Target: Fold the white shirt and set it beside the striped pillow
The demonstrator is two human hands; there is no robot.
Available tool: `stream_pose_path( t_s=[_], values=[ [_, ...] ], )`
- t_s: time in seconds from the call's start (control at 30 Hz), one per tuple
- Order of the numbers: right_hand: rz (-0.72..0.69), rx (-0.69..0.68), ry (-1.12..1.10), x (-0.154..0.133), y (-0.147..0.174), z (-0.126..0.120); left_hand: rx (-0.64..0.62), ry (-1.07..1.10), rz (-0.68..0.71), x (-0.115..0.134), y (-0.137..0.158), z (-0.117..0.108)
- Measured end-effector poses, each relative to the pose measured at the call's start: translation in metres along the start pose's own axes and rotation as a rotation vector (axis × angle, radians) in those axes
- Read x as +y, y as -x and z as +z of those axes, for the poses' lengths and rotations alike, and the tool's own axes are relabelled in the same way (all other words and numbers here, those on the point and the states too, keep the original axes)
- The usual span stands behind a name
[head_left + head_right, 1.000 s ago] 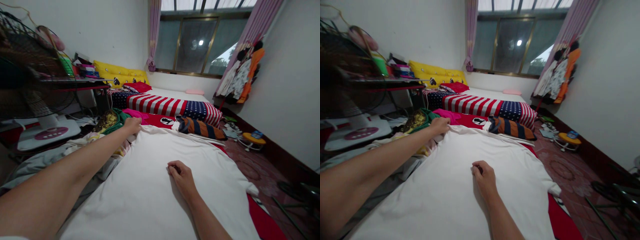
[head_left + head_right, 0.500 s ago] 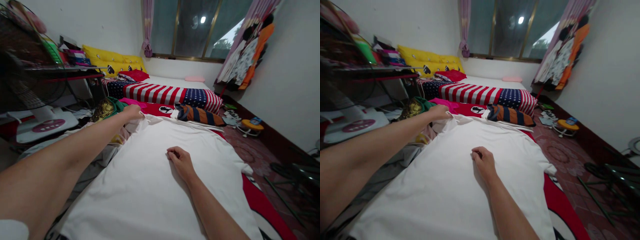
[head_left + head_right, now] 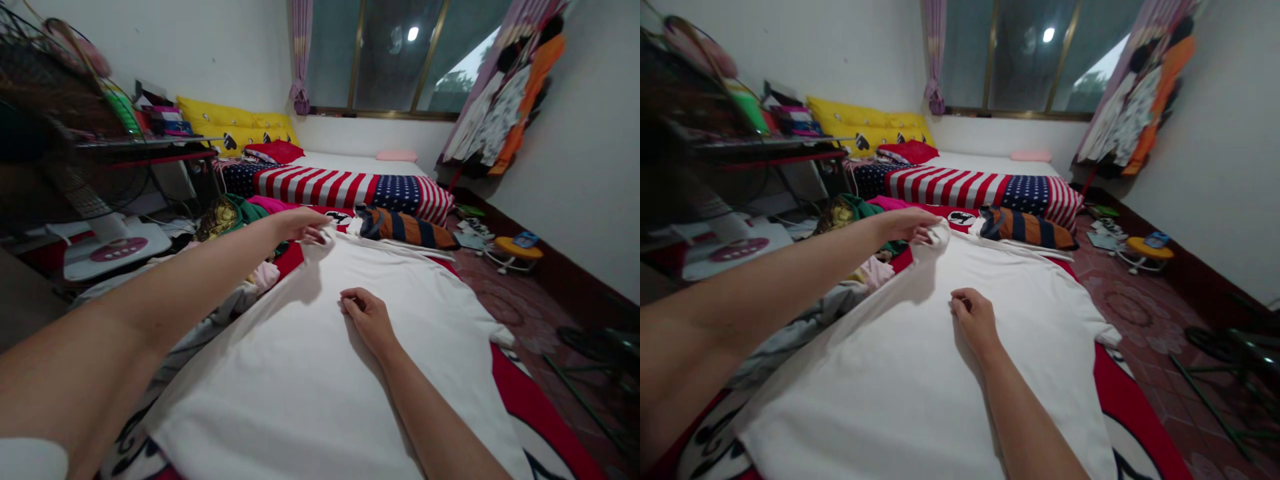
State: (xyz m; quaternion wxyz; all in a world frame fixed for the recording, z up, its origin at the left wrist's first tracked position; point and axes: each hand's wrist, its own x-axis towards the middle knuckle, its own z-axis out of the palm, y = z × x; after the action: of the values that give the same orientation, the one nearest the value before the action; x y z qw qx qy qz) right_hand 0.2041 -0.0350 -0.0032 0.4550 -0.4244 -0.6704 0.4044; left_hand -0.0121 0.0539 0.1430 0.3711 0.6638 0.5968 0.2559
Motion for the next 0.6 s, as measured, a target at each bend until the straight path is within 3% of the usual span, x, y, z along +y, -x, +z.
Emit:
stream_pose_path(
  t_s=[0.1,0.17,0.27,0.43,0.6],
  values=[
    [0.012,0.050,-0.041,0.000,-0.001,-0.002,-0.295,0.374,0.162,0.012,0.020,0.027],
    [0.007,0.077,-0.075,-0.001,-0.001,-0.004,-0.356,0.436,0.172,0.010,0.038,0.035],
    [0.017,0.107,-0.150,-0.002,-0.001,-0.004,-0.270,0.210,0.070,-0.010,0.069,0.032],
    [0.084,0.185,-0.219,0.002,-0.003,-0.004,-0.154,-0.482,0.013,-0.058,0.130,0.013],
    [0.155,0.225,-0.252,0.005,-0.008,-0.003,-0.255,-0.680,-0.115,-0.083,0.196,0.004]
  ],
)
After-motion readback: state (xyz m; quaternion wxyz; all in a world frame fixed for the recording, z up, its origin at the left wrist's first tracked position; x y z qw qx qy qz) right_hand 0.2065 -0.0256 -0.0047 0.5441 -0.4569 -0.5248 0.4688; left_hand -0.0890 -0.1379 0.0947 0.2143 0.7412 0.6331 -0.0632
